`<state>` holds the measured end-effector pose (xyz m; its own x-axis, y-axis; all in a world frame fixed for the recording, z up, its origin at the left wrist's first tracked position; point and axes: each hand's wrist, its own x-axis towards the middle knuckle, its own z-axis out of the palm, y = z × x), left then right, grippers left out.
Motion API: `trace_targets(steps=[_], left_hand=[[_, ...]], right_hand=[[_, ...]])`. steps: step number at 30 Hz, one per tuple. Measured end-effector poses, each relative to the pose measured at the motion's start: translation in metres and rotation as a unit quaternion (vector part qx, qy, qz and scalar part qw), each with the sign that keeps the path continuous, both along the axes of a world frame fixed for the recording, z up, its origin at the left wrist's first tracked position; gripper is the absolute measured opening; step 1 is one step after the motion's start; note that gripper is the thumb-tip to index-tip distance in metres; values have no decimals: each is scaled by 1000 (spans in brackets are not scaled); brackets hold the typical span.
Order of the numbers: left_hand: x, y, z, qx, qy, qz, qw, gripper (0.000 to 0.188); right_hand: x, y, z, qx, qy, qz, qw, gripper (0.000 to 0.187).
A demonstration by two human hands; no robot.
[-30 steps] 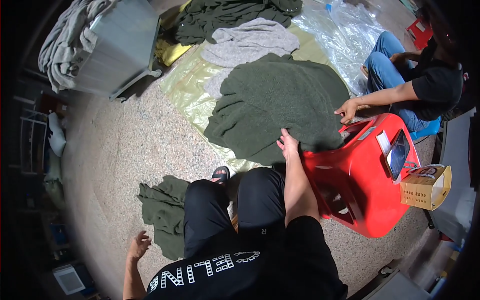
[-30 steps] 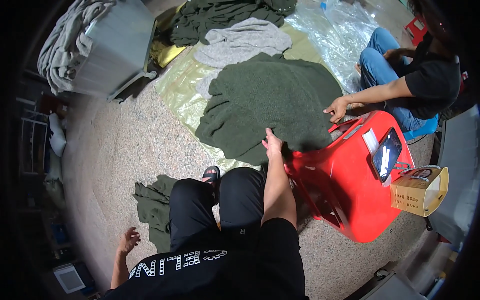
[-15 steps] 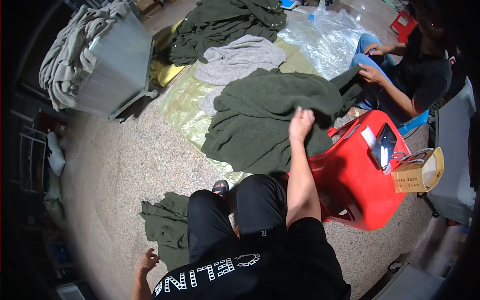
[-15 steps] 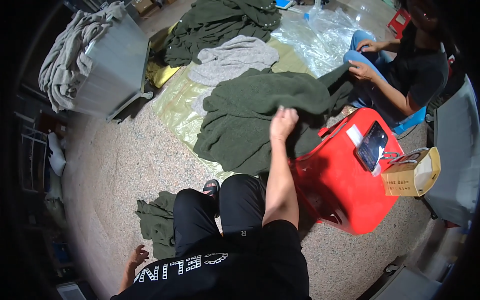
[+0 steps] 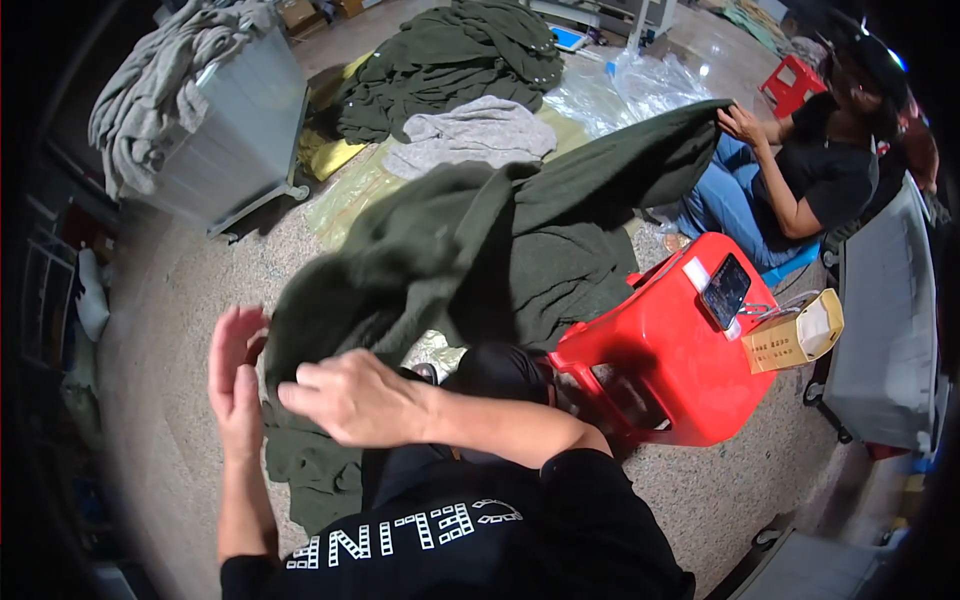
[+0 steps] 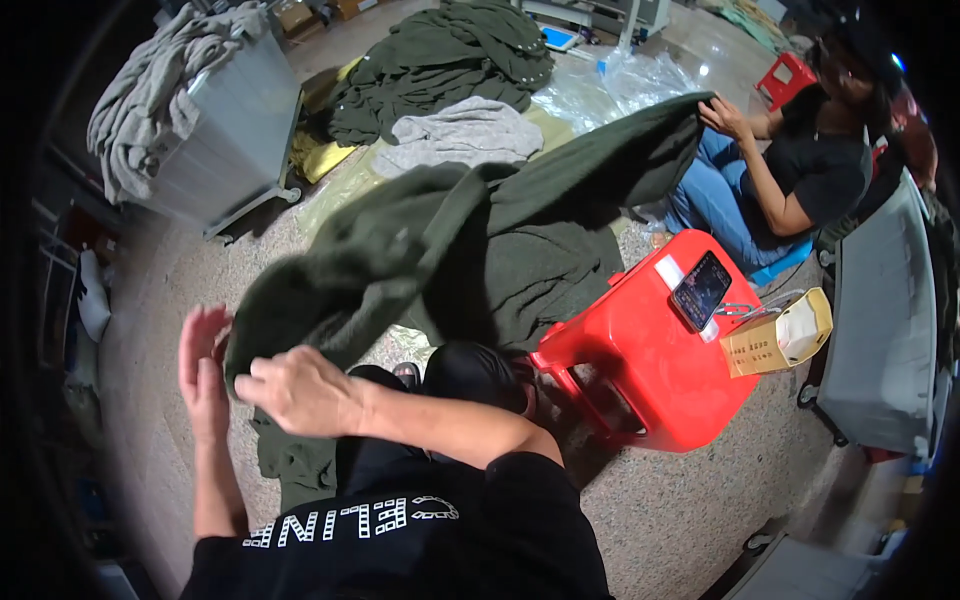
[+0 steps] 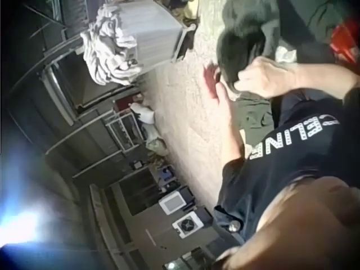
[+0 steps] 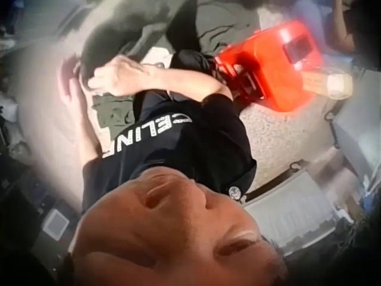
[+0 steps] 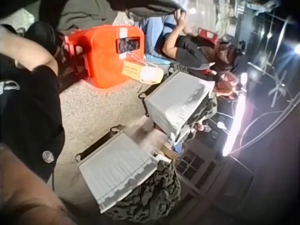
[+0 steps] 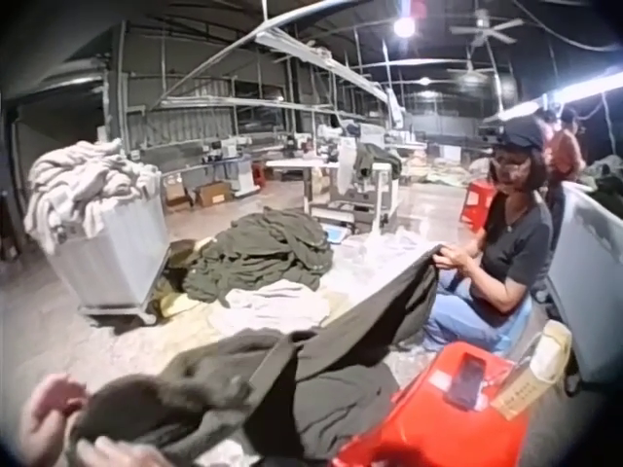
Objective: Inspecting and sorting green knitted garments in a factory environment.
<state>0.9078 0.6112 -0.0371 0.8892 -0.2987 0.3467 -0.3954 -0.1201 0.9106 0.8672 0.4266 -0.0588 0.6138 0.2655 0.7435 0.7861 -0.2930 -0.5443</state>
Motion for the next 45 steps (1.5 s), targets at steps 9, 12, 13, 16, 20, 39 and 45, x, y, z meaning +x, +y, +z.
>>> trace_targets(steps=[9,12,13,16,20,39,45], left_hand=[[-21,-21,25,373,141,-351,847,29],[-20,-7,10,428,39,-332,840,24],[-22,-7,10,397,29,-356,846,24],[-30,-28,16,78,429,-134,890,25],[-19,-59,28,-248,478,-76,839,23],[6,3,137,91,-582,309,747,27],[-2,12,167,-66,-518,163,837,23]], right_hand=[[-64,-26,6,14,124,-33,992,10],[-61,-35,8,-110,154,-65,980,9],[-57,-37,9,-129,178,-115,969,8],[-42,-35,17,-70,36,-342,936,10],[-55,1,23,17,79,-199,977,37],[-58,17,164,86,-159,-140,974,35],[-75,-39,164,72,-114,-328,935,35]])
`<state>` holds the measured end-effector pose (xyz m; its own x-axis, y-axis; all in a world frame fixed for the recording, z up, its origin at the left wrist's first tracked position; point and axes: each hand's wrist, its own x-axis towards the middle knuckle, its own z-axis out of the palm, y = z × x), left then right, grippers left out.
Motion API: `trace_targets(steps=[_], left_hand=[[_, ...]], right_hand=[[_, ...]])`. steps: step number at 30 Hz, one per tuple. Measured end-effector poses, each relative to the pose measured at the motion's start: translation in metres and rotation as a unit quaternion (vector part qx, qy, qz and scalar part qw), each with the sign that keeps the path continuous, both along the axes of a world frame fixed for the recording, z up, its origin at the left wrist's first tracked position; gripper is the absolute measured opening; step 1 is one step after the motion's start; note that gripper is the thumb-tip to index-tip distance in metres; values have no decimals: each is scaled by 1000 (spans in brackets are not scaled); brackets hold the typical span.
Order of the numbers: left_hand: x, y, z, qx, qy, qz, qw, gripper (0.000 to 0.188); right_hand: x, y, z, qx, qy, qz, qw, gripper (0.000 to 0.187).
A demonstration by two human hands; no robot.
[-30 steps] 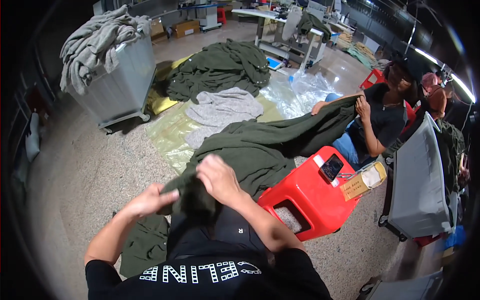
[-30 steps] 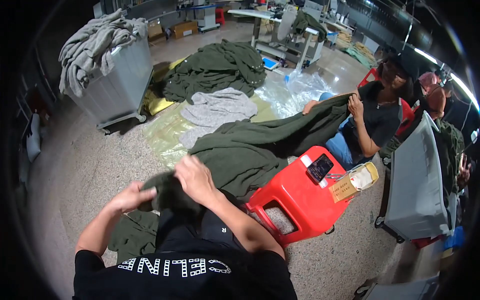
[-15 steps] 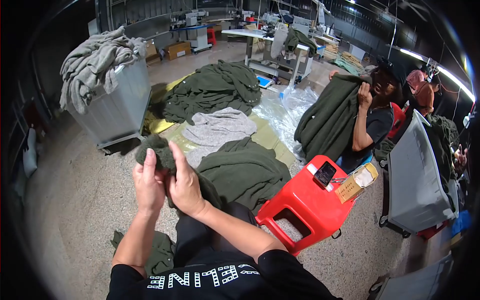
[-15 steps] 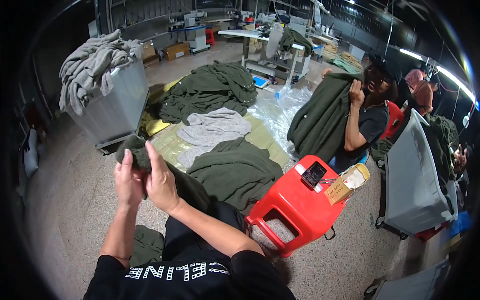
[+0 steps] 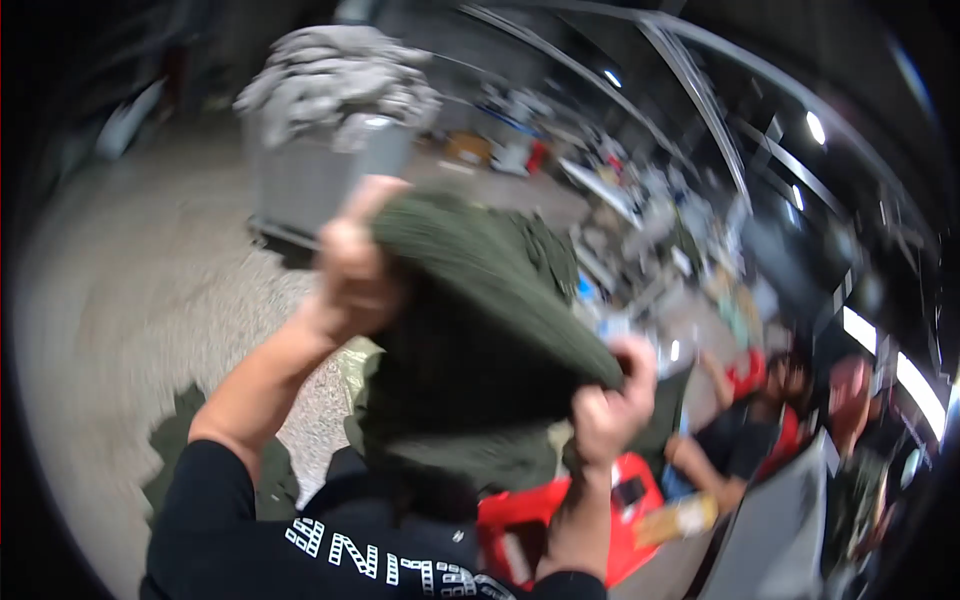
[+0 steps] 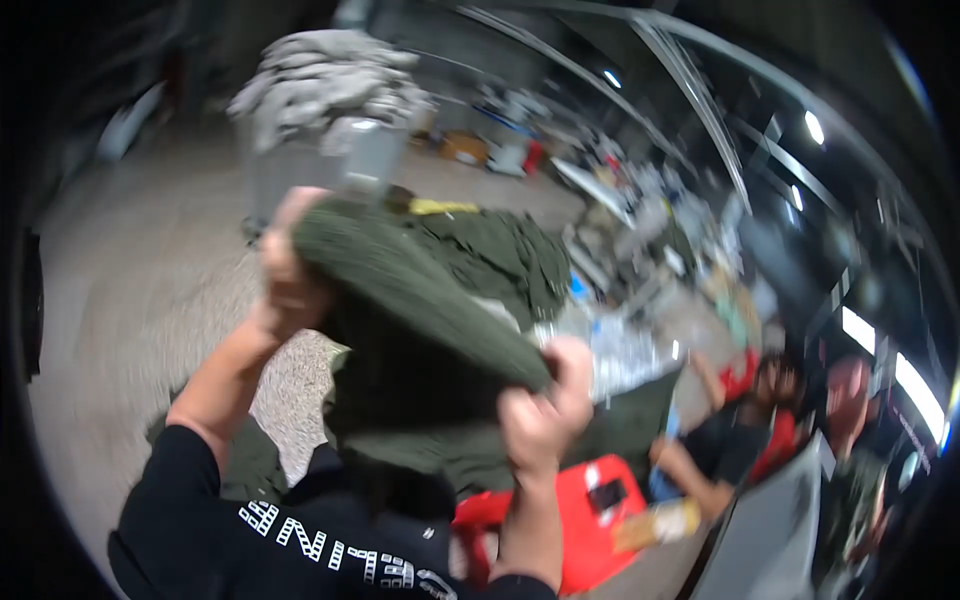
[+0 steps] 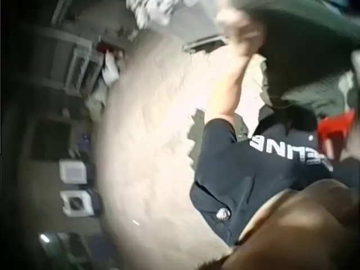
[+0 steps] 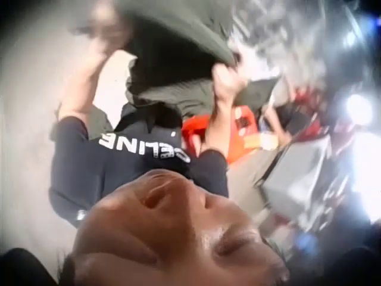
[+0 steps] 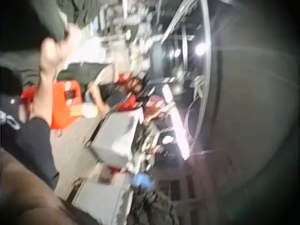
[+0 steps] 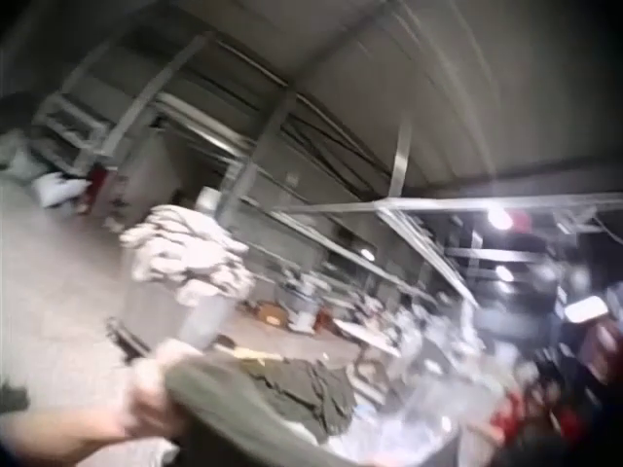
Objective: Inspecting and sorting green knitted garments in a factory environment.
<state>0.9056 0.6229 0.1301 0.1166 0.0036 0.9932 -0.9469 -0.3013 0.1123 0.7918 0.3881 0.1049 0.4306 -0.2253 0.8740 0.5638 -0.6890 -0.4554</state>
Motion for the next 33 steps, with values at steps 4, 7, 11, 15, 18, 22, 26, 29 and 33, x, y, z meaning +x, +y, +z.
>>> trace_targets(steps=[4,7,11,15,18,22,26,29,33], left_hand=[[-17,-5,32,10,-97,-86,992,9],[-39,-3,67,-10,-47,-177,983,16],[-80,-7,112,-17,182,-586,789,17],[-63,0,87,80,181,-559,805,30],[-29,9,-15,281,494,-337,750,89],[-22,29,-183,330,702,-310,550,72],[-20,68,-257,324,664,-490,463,55],[-16,93,-254,399,687,-428,432,38],[-4,120,-233,429,689,-311,495,25]], right_hand=[[-21,-14,-30,-119,-27,-113,986,23],[-45,-13,-21,-12,46,29,998,20],[-85,-24,-1,-107,27,-131,985,31],[-105,-63,-34,2,328,-160,931,36],[-105,-105,-96,-37,388,-107,915,51],[-135,-157,-177,73,525,-116,840,48],[-144,-157,-252,70,484,-153,859,45],[-134,-146,-275,78,479,-153,861,43],[-116,-135,-283,89,475,-149,863,40]])
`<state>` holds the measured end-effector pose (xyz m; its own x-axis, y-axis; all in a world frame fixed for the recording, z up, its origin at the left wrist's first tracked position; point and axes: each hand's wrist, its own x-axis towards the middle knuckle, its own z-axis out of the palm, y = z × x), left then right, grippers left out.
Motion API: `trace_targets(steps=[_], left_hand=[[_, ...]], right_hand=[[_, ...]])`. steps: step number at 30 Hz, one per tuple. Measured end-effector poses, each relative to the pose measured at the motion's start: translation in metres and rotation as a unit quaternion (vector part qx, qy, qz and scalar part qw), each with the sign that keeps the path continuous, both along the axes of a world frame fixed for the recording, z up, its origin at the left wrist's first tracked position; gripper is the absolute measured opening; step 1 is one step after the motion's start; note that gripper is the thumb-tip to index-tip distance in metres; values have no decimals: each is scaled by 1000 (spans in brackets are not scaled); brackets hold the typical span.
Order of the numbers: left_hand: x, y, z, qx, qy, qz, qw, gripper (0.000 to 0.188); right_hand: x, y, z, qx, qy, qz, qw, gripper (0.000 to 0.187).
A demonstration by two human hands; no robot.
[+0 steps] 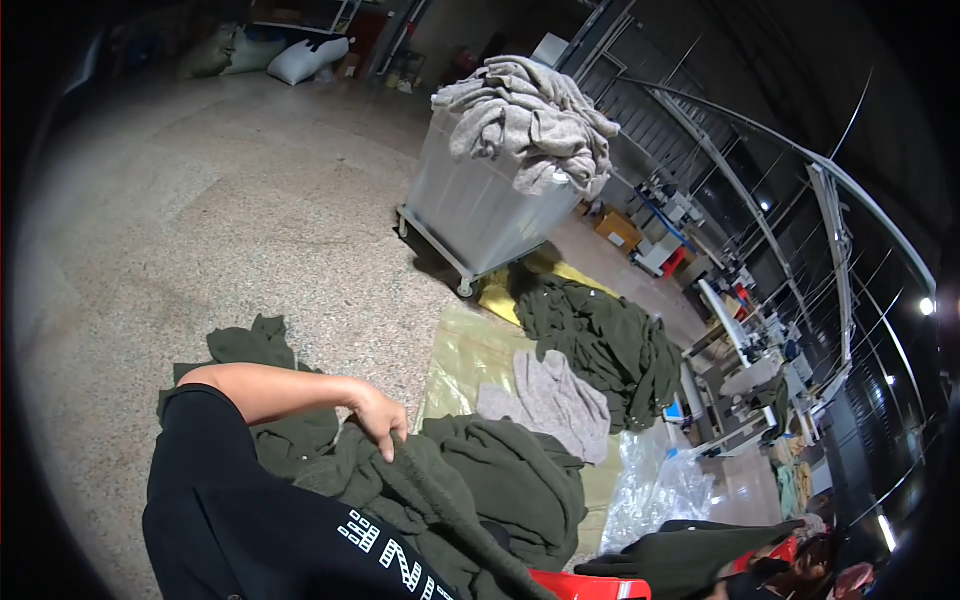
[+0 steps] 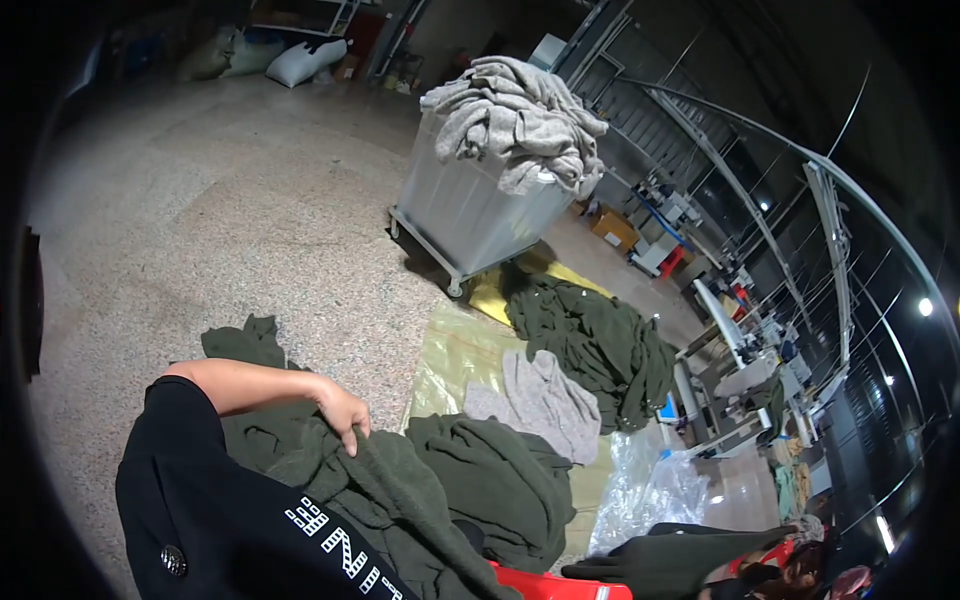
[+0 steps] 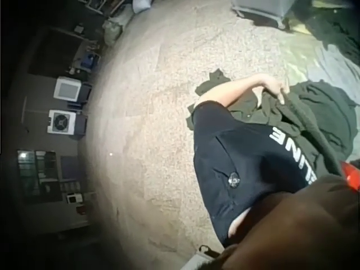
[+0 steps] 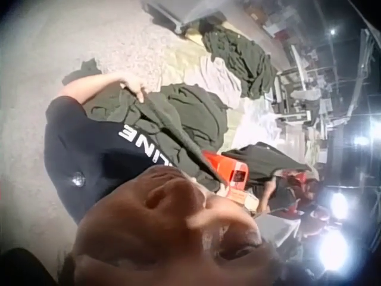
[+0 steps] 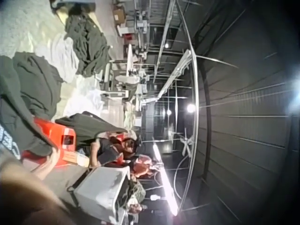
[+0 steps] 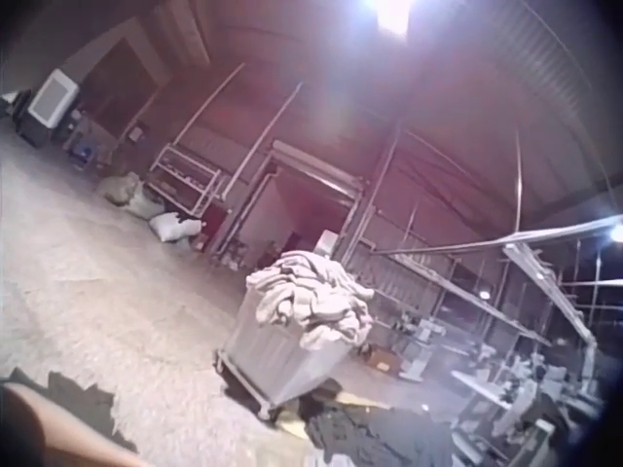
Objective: Inspecting and sorting green knitted garments in a factory environment.
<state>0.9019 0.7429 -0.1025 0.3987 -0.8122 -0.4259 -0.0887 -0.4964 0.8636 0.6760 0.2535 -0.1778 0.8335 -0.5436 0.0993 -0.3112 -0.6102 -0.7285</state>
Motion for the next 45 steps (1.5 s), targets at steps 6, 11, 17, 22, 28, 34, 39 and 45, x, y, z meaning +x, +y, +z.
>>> trace_targets(steps=[6,11,17,22,28,34,39,45], left_hand=[[1,10,3,-19,-39,298,954,23],[5,18,-1,-98,235,415,874,17],[4,19,-7,-152,181,210,949,19],[2,-22,10,-50,-80,394,914,28],[-3,-113,28,-257,391,382,797,21],[-30,-159,37,-287,266,325,861,12],[-41,-157,40,-254,227,325,882,12],[-47,-161,32,-288,354,315,832,10]], right_hand=[[20,6,-10,13,-6,6,1000,36],[27,0,-14,17,-3,8,1000,33],[19,-20,-27,16,-11,2,1000,30],[6,-14,24,-2,-109,60,992,29],[55,126,104,193,178,391,882,39],[89,184,136,215,-17,420,881,28],[105,178,124,-84,-243,329,909,34],[101,180,105,-113,-277,303,905,31]])
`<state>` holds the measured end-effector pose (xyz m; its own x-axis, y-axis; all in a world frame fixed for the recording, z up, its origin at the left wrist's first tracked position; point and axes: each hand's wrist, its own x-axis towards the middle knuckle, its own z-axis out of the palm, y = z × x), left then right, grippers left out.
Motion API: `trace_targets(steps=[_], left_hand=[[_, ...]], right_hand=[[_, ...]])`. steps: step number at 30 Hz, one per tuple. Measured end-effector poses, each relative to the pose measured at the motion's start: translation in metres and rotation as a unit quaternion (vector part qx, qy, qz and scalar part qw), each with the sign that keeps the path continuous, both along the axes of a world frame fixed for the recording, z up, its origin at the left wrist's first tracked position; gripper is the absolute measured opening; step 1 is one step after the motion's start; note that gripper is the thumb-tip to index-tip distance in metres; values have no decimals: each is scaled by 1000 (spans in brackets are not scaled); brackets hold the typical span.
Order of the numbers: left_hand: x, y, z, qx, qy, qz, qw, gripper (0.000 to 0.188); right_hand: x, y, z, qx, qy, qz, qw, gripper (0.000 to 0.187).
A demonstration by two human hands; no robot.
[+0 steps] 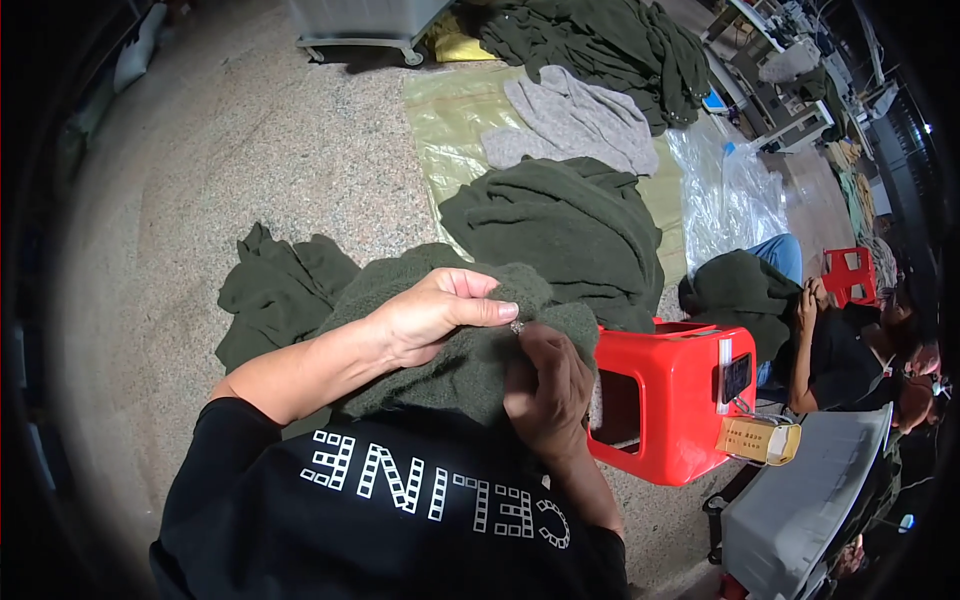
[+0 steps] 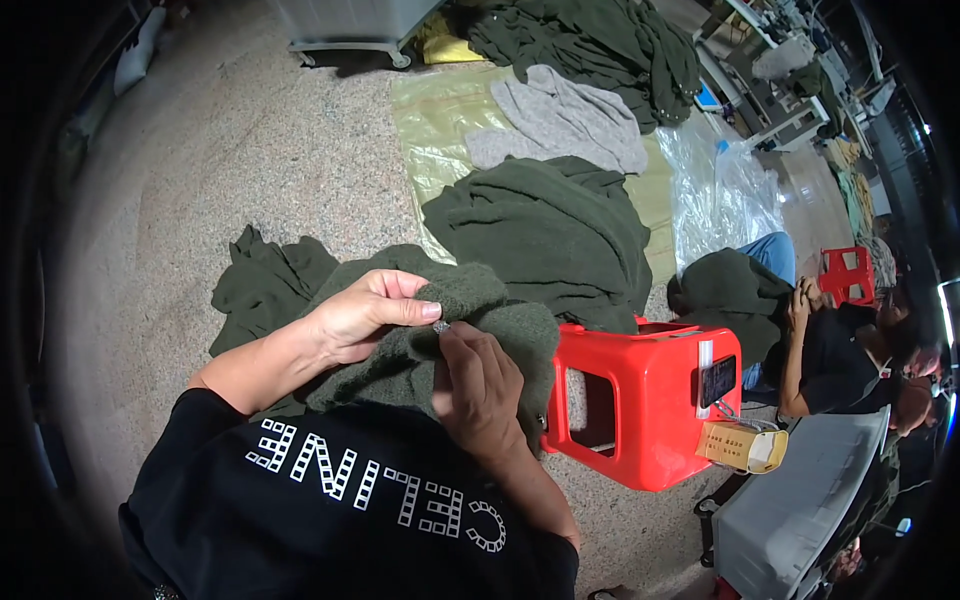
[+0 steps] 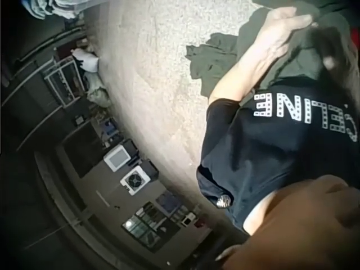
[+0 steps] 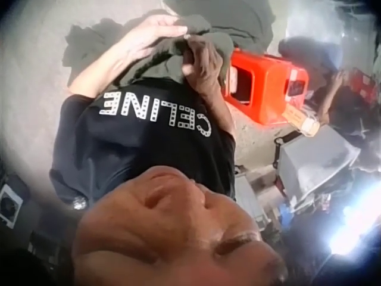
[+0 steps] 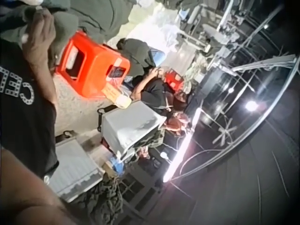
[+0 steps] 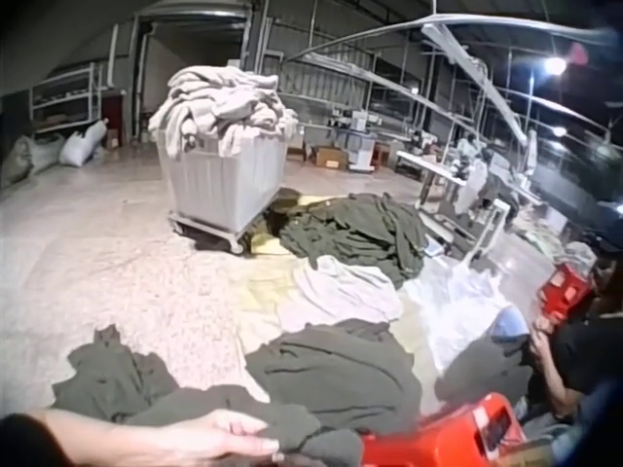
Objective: Inspecting and sorting green knitted garments in a factory environment.
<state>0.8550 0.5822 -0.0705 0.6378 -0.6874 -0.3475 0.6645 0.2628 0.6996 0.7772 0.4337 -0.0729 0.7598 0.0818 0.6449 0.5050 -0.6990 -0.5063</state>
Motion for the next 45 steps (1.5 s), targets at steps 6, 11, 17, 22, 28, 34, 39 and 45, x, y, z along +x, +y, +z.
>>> trace_targets(steps=[6,11,17,22,28,34,39,45], left_hand=[[-6,4,-2,-13,-22,-11,1000,10],[-11,8,0,18,-53,32,998,13],[-5,14,-6,125,-378,-31,917,23],[-10,21,-13,192,-394,-63,897,22],[-9,26,-13,192,-552,-53,810,25],[-13,24,-10,185,-588,-24,787,23],[-12,15,-14,181,-616,18,766,24],[-14,1,-23,205,-675,116,699,30]], right_hand=[[-3,5,-7,-23,-30,-29,999,32],[-2,8,-16,-16,-49,-23,998,32],[-7,12,-34,-38,-40,-38,998,30],[-11,16,-38,83,61,15,995,26],[3,-6,-23,179,199,123,956,35],[5,-10,-25,261,229,197,917,33],[5,-4,-32,327,177,156,915,33],[10,3,-30,195,105,7,975,23]])
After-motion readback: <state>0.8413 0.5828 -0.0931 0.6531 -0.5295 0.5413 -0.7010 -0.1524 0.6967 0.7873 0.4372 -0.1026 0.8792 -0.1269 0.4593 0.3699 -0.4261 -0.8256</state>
